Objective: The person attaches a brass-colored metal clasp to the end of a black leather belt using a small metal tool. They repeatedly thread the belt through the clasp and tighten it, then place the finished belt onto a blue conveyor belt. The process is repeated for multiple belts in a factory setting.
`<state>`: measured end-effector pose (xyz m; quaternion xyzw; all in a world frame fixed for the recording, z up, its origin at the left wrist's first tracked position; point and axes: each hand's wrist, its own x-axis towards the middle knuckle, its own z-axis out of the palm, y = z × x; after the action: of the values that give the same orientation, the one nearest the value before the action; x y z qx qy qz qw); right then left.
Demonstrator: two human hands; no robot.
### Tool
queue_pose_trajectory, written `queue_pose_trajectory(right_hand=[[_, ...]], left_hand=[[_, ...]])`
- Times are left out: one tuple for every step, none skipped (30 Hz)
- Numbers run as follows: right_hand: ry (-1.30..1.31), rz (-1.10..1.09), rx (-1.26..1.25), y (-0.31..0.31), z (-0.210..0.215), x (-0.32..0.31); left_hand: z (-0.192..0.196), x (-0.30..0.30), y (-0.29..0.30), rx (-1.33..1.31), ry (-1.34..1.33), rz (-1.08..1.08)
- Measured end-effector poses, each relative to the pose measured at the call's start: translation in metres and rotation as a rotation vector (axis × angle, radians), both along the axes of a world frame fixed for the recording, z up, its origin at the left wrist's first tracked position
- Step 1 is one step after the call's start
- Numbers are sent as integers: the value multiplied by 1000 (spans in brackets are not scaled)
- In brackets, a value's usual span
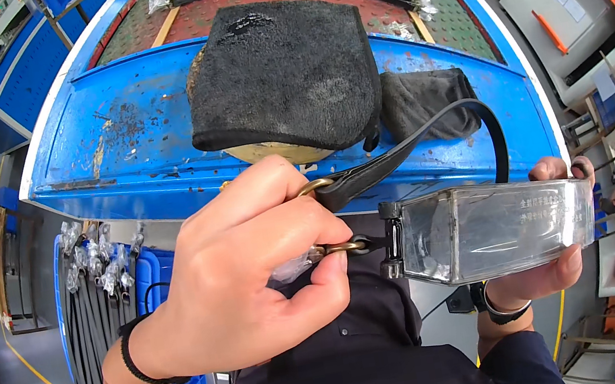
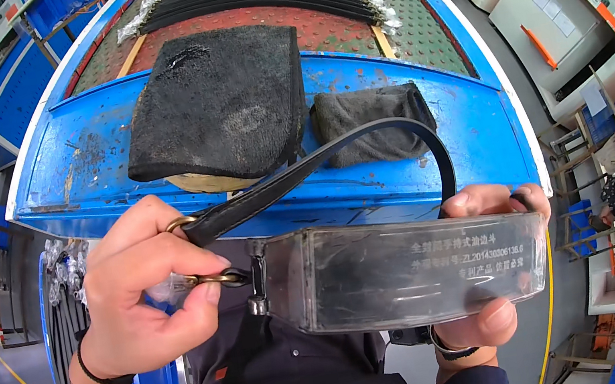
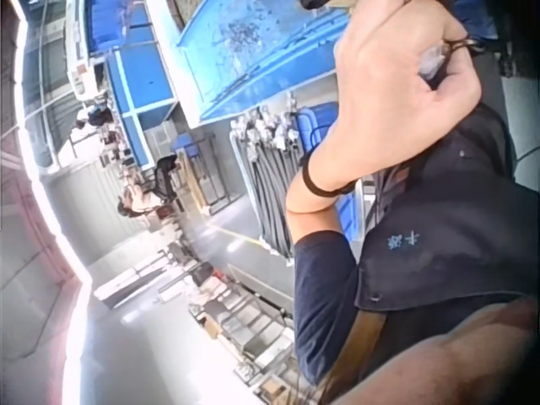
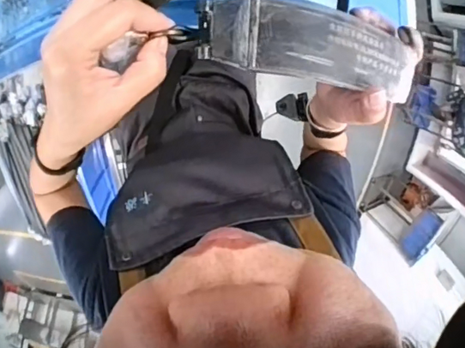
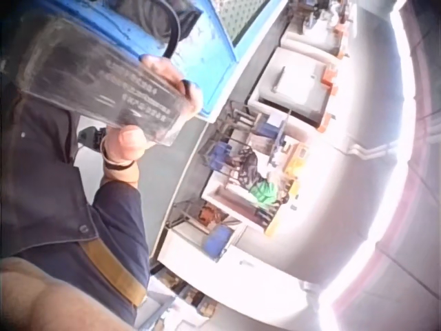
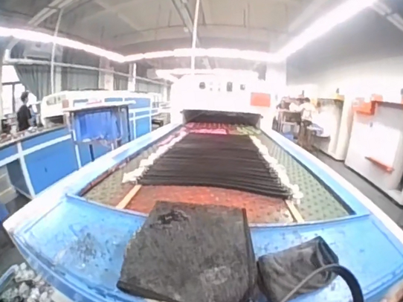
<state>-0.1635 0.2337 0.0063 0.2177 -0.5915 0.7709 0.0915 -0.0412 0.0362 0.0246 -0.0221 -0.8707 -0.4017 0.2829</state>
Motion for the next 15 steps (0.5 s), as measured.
queue_pose_trajectory(right_hand=[[1,6,8,0,-1,0],[1,12,16,1,-1,-1],[3,18,24,1,-2,-1],[13,20,31,1,-2,-1],[24,23,39,0,-3,-2],[36,20,47,0,-4,-2],[29,12,51,1,-4,-2],[22,4,56,1,-4,-2],[16,-3,60,1,-4,-2],[13,-16,59,1,-3,-1],[11,-29,59,0,-3,-1],[7,-40,58,-1,-3,-1],[13,-34,63,-1,-3,0],[18,-28,67,-2,-4,0],[25,-22,71,-2,-4,1]], left_hand=[[1,0,0,-8,-4,1],[1,0,0,-16,-9,3],[1,0,0,-17,-8,4],[2,0,0,-18,-8,6],[2,0,0,-18,-7,9],[2,0,0,-19,-2,11],[1,0,0,-19,3,13],[1,0,0,-20,8,16],[0,0,0,-13,8,20],[-1,0,0,-6,9,24],[-1,0,0,1,9,28],[-2,1,0,-5,0,27],[-1,1,-1,-10,-9,26],[-1,1,-1,-16,-18,24],[-1,1,-1,-13,-12,26]])
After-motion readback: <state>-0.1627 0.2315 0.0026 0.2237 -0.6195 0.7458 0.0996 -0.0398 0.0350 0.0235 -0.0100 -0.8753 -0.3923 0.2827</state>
